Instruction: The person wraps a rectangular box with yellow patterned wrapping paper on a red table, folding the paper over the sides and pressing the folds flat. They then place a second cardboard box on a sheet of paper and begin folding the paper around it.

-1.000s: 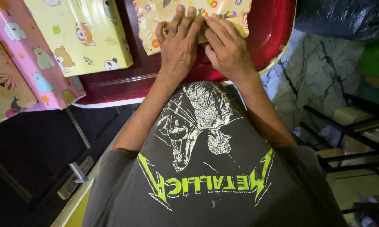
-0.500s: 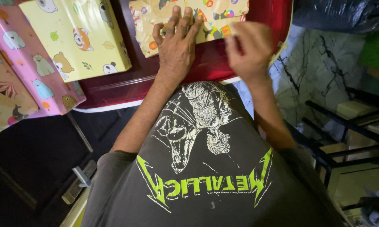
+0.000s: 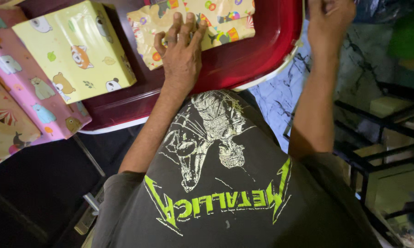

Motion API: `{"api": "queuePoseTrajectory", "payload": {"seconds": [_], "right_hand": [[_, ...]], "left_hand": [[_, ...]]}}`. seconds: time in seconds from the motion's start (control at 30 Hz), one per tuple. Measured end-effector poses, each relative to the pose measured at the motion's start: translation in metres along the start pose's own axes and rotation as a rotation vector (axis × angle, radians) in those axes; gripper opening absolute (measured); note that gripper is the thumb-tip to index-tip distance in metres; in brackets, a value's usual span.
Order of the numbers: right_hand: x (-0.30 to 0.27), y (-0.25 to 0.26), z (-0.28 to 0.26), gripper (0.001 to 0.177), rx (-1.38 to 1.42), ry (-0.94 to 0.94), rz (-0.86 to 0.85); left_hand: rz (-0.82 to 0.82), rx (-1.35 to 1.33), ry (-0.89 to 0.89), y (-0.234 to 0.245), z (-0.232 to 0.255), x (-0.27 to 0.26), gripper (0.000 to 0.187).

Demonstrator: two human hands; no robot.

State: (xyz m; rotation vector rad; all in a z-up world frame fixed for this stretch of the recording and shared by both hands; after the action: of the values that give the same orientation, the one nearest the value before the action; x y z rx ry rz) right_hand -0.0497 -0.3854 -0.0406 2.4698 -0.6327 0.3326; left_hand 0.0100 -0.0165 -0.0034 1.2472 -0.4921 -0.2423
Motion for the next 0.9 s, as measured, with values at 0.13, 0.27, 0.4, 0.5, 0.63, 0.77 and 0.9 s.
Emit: {"api": "queuePoseTrajectory", "payload": {"seconds": [0.13, 0.27, 0.4, 0.5, 0.63, 0.77, 0.9], "right_hand": [[-0.028, 0.007, -0.019, 0.011, -0.108, -0.033, -0.064], [-0.052, 0.010, -0.041, 0.025, -0.096, -0.284, -0.014], [-0.065, 0.014, -0.053, 0.029, -0.206, -0.284, -0.001], [-0.071, 0.012, -0.050, 0.029, -0.217, -0.322, 0.006], [-0.073, 0.010, -0.042, 0.026, -0.211, -0.349, -0.008], [-0.075, 0.010, -0.039, 0.017, -0.067, -0.378, 0.002], [-0.075, 0.014, -0.042, 0.011, 0.010, -0.436, -0.007]], "left_hand": [[0.013, -0.006, 0.016, -0.002, 0.003, 0.000, 0.044], [-0.002, 0.000, 0.023, -0.003, 0.003, 0.000, 0.042], [-0.039, -0.003, 0.030, -0.003, 0.003, 0.000, 0.046], [-0.018, -0.004, 0.035, -0.005, 0.003, -0.001, 0.046], [-0.028, -0.011, 0.028, -0.009, -0.001, -0.004, 0.047], [-0.001, 0.030, 0.002, -0.016, -0.003, -0.004, 0.046], [0.002, 0.020, -0.007, -0.015, -0.004, -0.004, 0.046]]}}
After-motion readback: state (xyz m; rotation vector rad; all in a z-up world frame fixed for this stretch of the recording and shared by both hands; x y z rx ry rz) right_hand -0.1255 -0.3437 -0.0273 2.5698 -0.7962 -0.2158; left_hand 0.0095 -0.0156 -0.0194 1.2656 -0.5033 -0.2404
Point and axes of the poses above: each hand's wrist, its own x-axis towards the middle knuckle, its own y-axis out of the back of the hand, z = x × y, the point moved 1 cm from there along x, towards the middle knuckle, and after that the axes turned 8 degrees about y, right-handed, at the moved point
